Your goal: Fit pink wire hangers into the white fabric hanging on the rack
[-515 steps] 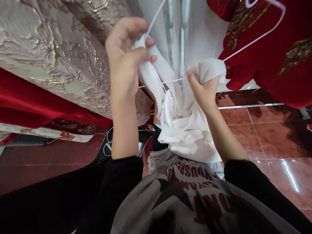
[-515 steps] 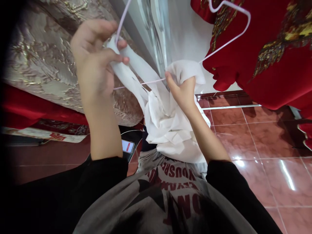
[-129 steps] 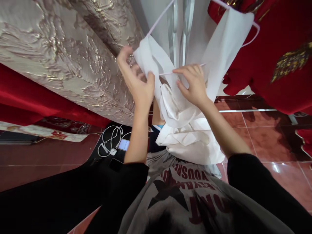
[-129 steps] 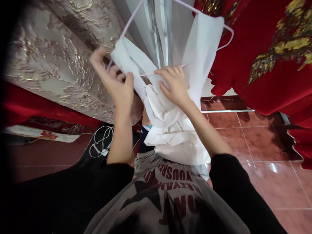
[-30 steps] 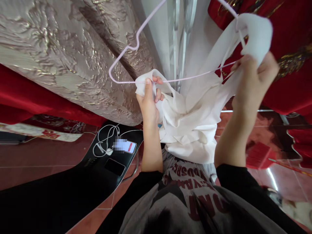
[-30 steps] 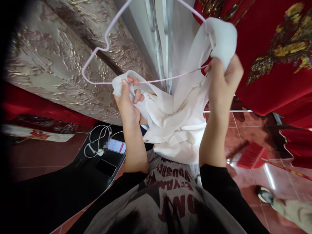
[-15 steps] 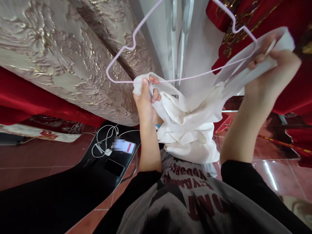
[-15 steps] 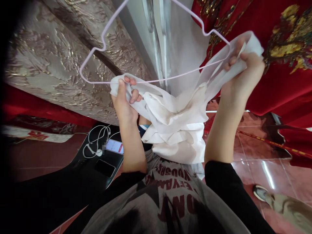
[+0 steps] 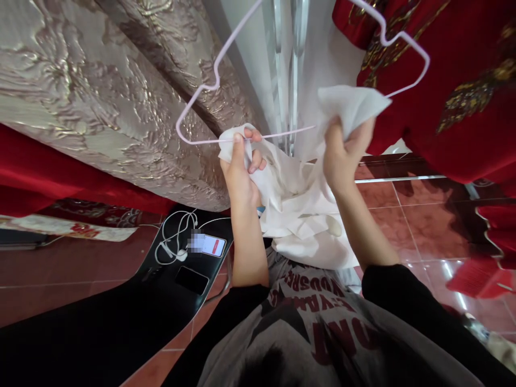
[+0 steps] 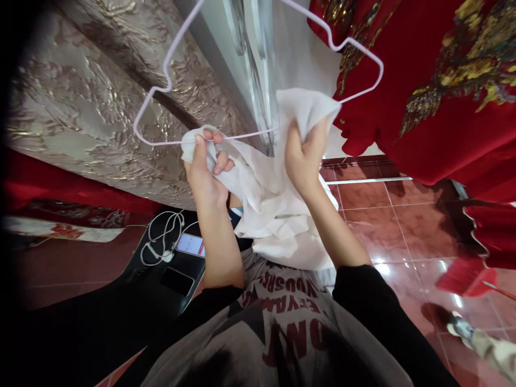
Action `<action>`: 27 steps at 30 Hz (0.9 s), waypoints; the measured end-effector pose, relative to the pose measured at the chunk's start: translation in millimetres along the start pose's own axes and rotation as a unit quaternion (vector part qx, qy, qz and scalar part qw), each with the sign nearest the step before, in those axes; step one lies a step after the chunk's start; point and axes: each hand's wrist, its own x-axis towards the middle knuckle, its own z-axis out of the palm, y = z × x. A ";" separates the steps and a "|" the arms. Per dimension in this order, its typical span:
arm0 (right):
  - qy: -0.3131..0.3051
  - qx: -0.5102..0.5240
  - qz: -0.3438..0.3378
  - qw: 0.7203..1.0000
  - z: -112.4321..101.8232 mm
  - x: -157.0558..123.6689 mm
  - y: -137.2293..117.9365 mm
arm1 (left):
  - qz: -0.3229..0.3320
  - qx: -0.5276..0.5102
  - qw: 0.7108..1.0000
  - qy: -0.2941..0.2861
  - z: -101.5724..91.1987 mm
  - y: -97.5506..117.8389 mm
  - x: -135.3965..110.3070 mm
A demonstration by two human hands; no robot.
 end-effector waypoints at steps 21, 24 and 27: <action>-0.020 -0.028 0.030 0.999 -9.1 13.4 -7.6 | -0.056 0.046 0.994 -0.077 -31.5 94.1 43.0; -0.018 -0.017 0.044 0.999 -4.8 10.3 -7.7 | -0.006 0.203 0.973 -0.106 -3.8 93.1 52.2; -0.028 0.011 0.057 0.998 -7.7 10.6 -10.9 | 0.062 0.315 0.938 -0.135 8.1 90.7 59.3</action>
